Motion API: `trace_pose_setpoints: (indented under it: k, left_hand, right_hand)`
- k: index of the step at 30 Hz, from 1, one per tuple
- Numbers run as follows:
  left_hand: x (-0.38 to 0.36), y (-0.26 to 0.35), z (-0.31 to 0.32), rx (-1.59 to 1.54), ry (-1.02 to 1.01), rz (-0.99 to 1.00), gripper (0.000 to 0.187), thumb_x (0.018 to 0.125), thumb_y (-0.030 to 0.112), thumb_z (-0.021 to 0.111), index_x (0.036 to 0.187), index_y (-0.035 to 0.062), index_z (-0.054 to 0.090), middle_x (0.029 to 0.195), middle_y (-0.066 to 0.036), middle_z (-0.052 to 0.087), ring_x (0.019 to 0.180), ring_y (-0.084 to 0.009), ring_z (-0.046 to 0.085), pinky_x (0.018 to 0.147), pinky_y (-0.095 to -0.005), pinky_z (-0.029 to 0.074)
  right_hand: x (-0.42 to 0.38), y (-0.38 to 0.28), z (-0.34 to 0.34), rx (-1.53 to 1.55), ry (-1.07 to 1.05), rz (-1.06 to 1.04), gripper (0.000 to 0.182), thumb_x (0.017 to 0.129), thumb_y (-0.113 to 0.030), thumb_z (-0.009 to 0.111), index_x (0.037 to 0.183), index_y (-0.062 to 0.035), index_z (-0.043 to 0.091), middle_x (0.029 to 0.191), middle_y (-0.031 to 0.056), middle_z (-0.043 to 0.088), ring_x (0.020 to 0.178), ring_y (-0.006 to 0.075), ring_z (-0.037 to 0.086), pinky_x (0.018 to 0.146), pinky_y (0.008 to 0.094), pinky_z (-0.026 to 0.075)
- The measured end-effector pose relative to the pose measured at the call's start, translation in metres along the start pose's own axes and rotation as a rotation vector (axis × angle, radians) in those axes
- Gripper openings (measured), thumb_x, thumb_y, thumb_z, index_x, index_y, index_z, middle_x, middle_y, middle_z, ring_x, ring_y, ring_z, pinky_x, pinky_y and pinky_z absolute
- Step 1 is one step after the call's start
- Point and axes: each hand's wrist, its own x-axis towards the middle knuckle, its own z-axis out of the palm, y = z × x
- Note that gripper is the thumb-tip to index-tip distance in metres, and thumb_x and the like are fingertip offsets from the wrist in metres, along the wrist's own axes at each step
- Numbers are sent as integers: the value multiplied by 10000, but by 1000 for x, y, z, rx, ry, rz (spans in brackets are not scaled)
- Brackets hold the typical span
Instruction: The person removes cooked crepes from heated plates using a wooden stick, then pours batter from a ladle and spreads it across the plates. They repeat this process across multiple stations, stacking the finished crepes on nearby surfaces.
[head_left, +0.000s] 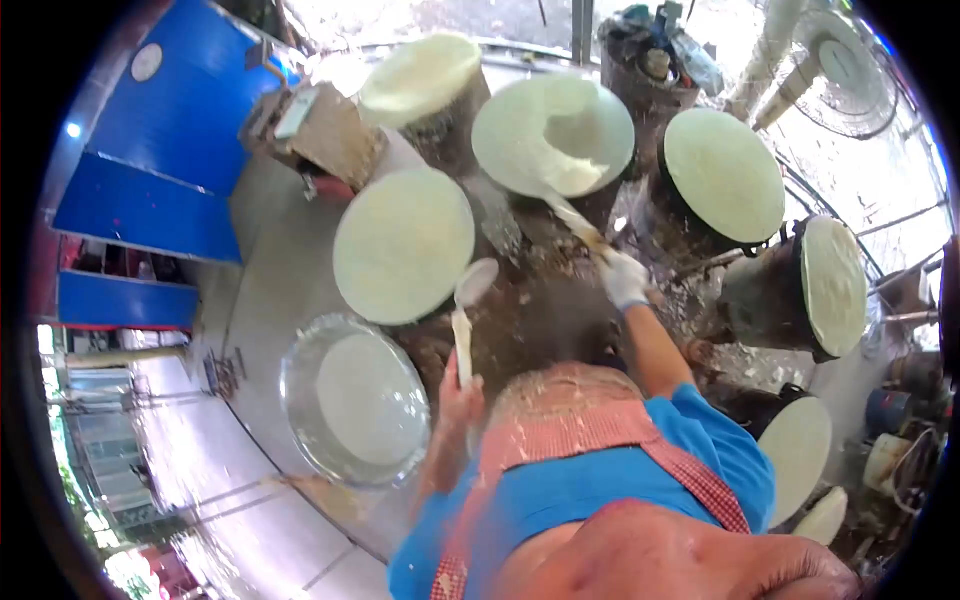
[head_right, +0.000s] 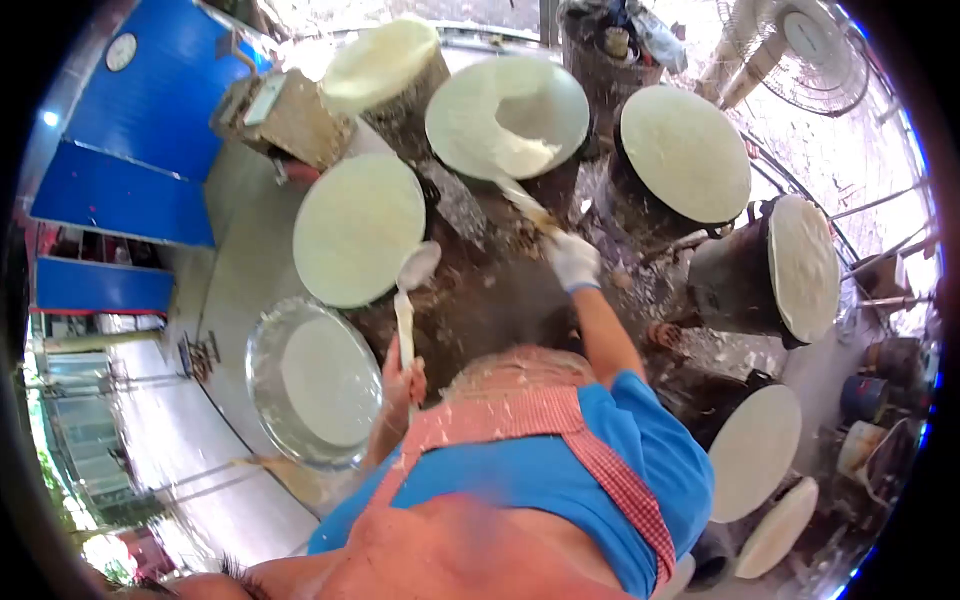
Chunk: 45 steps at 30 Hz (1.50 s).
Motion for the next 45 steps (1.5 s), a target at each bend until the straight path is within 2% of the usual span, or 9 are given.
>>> trace_pose_setpoints:
  k: [5, 10, 18, 22, 23, 28, 33, 38, 45]
  left_hand:
    - [-36, -7, -8, -283, -201, -95, 638, 911, 120, 478, 1428, 348, 183, 624, 6, 293, 441, -99, 320, 377, -229, 329]
    - [-33, -20, -2, -584, -309, -175, 476, 910, 143, 490, 1335, 306, 347, 622, 21, 311, 440, -65, 319, 365, -187, 297]
    - [-25, -25, 19, -711, -287, -162, 353, 908, 142, 503, 1243, 234, 442, 635, 23, 322, 460, -53, 329, 380, -179, 287]
    - [-5, -18, 33, -683, -323, -263, 150, 903, 176, 533, 1046, 193, 491, 634, 36, 315, 463, -44, 327, 383, -179, 292]
    - [0, -29, 29, -677, -240, -262, 485, 928, 143, 437, 1364, 244, 252, 593, 46, 297, 427, -40, 294, 348, -177, 239]
    - [16, -26, 40, -820, -295, -355, 410, 944, 109, 403, 1319, 251, 311, 589, 31, 303, 424, -48, 305, 365, -176, 272]
    - [46, -24, 50, -917, -196, -612, 350, 956, 108, 389, 1260, 274, 339, 585, 30, 316, 415, -56, 309, 356, -187, 283]
    - [64, -44, 45, -920, -280, -635, 42, 961, 155, 411, 984, 174, 440, 559, 34, 293, 412, -64, 311, 345, -207, 280]
    - [84, -44, 75, -1347, -308, -798, 310, 964, 255, 443, 720, 79, 373, 627, 12, 317, 492, -76, 313, 433, -209, 315]
  right_hand:
    - [-2, -2, -55, 255, 51, 325, 276, 846, -391, 533, 1033, -227, 654, 862, 135, 657, 786, 330, 631, 701, 409, 491]
    - [26, -30, 6, 170, -50, -56, 301, 813, -414, 568, 971, -181, 675, 905, 134, 656, 846, 331, 624, 749, 427, 484]
    - [88, 22, -24, 273, 244, 78, 334, 845, -433, 502, 912, -150, 666, 794, 189, 638, 779, 356, 626, 688, 460, 484]
    - [46, 9, -28, 33, -162, -120, 355, 844, -469, 499, 968, -177, 659, 829, 163, 647, 791, 334, 631, 707, 446, 486]
    - [43, 31, -30, 74, -123, -60, 329, 840, -463, 511, 970, -203, 664, 862, 158, 652, 799, 313, 637, 721, 443, 486]
    - [127, 59, -60, 209, 84, 157, 299, 844, -418, 504, 933, -188, 674, 805, 155, 650, 735, 333, 632, 635, 456, 479]
    - [56, 48, -44, -92, -32, -186, 301, 823, -421, 558, 920, -159, 670, 750, 158, 636, 678, 305, 637, 607, 427, 502]
    - [138, 90, -59, 200, 176, 156, 316, 848, -426, 526, 859, -151, 681, 768, 153, 645, 704, 332, 622, 620, 464, 466]
    - [84, 126, -22, 186, 15, -47, 271, 875, -334, 543, 1071, -188, 662, 833, 213, 638, 772, 372, 615, 707, 375, 511]
